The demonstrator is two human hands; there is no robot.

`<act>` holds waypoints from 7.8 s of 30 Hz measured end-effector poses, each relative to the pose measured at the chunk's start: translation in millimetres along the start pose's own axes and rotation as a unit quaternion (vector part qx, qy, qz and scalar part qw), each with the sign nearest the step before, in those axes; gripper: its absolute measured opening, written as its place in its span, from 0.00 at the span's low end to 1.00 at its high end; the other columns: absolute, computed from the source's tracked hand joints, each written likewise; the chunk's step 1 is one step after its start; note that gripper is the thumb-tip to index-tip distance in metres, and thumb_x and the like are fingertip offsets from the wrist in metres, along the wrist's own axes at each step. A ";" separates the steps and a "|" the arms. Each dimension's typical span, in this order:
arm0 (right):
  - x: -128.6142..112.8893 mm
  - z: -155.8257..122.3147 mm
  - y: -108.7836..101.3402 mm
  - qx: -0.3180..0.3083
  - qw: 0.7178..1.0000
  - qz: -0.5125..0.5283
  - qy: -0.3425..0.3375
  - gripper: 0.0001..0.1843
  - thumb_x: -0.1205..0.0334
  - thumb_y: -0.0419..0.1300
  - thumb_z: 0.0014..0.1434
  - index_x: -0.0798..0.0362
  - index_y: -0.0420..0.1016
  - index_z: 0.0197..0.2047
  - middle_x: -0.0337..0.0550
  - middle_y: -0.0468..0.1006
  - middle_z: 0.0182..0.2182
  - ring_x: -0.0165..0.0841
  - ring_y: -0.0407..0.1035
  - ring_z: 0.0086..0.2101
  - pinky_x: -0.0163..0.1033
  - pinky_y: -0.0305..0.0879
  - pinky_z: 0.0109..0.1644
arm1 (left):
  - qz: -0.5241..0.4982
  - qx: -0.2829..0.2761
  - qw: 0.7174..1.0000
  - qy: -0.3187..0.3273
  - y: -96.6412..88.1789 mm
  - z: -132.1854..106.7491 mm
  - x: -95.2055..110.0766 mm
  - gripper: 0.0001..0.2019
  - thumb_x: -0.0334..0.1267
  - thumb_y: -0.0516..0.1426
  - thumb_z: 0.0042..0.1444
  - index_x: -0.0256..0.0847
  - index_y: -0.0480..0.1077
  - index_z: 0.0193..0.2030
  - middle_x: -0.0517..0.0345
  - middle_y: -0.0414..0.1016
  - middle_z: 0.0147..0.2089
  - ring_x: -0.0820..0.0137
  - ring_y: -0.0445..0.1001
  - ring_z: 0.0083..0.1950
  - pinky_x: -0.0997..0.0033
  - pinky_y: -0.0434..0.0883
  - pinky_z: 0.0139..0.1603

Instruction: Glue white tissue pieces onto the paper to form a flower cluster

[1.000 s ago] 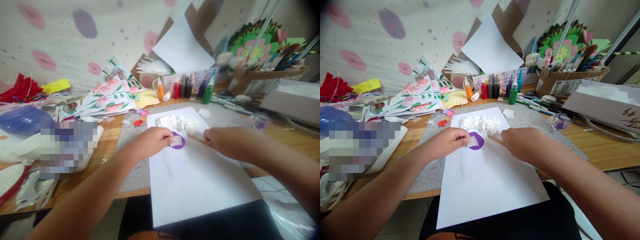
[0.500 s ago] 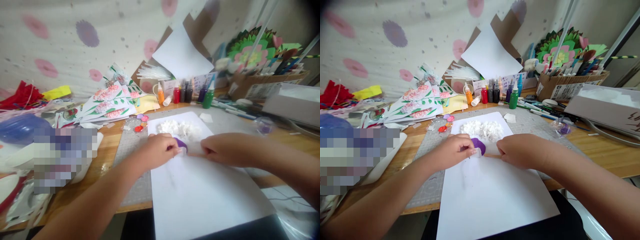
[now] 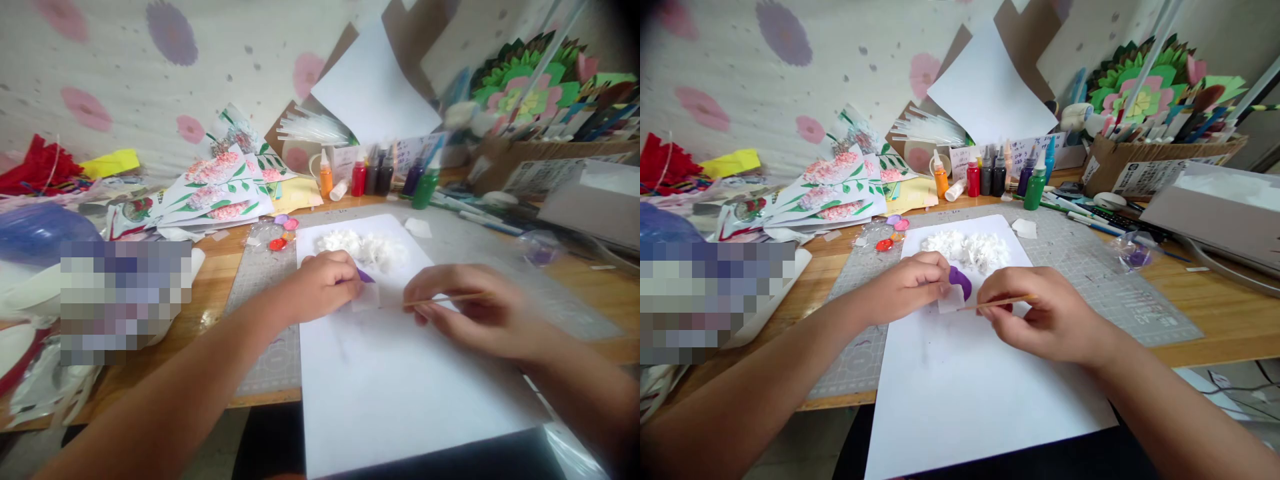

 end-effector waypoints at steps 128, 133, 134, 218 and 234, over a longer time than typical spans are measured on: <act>44.5 40.7 9.3 0.017 0.979 0.190 0.074 0.09 0.71 0.51 0.53 0.54 0.65 0.23 0.34 0.65 0.20 0.23 0.60 0.21 0.32 0.59 0.25 | -0.268 -0.011 0.958 -0.104 -13.2 -0.4 -27.4 0.11 0.28 0.54 0.47 0.42 0.62 0.39 0.66 0.63 0.28 0.79 0.63 0.28 0.78 0.61 0.29; 41.6 39.7 10.2 0.006 0.975 0.203 0.088 0.09 0.71 0.50 0.52 0.54 0.63 0.23 0.34 0.65 0.19 0.23 0.61 0.21 0.32 0.59 0.25 | -0.287 -0.006 0.953 -0.094 -8.1 1.0 -22.8 0.18 0.27 0.54 0.46 0.46 0.61 0.45 0.66 0.63 0.31 0.80 0.63 0.28 0.78 0.63 0.29; 40.6 40.0 10.3 0.004 0.975 0.203 0.091 0.09 0.71 0.50 0.52 0.54 0.63 0.22 0.34 0.65 0.19 0.23 0.61 0.21 0.31 0.59 0.25 | -0.278 -0.007 0.956 -0.093 -6.9 1.4 -22.9 0.19 0.28 0.55 0.46 0.46 0.60 0.46 0.65 0.64 0.31 0.80 0.64 0.28 0.78 0.63 0.29; 23.3 36.6 23.7 -0.051 0.991 -0.117 -0.043 0.09 0.68 0.50 0.53 0.54 0.71 0.33 0.40 0.78 0.31 0.27 0.70 0.30 0.32 0.63 0.33 | -0.203 0.109 0.970 -0.083 14.4 9.6 -28.4 0.07 0.33 0.56 0.47 0.42 0.68 0.35 0.62 0.72 0.30 0.76 0.69 0.28 0.75 0.66 0.27; 19.9 43.6 32.7 -0.094 0.976 -0.198 0.007 0.07 0.65 0.49 0.52 0.55 0.68 0.30 0.41 0.74 0.26 0.28 0.66 0.26 0.32 0.53 0.29 | -0.141 0.210 0.963 -0.093 -15.3 7.9 -35.4 0.10 0.40 0.57 0.48 0.40 0.68 0.38 0.58 0.71 0.37 0.70 0.69 0.39 0.69 0.66 0.41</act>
Point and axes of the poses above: each hand's wrist, its own z-axis towards the middle knuckle, its own y-axis out of the palm, x = y × z, the point moved 4 cm from there along z, towards the middle knuckle
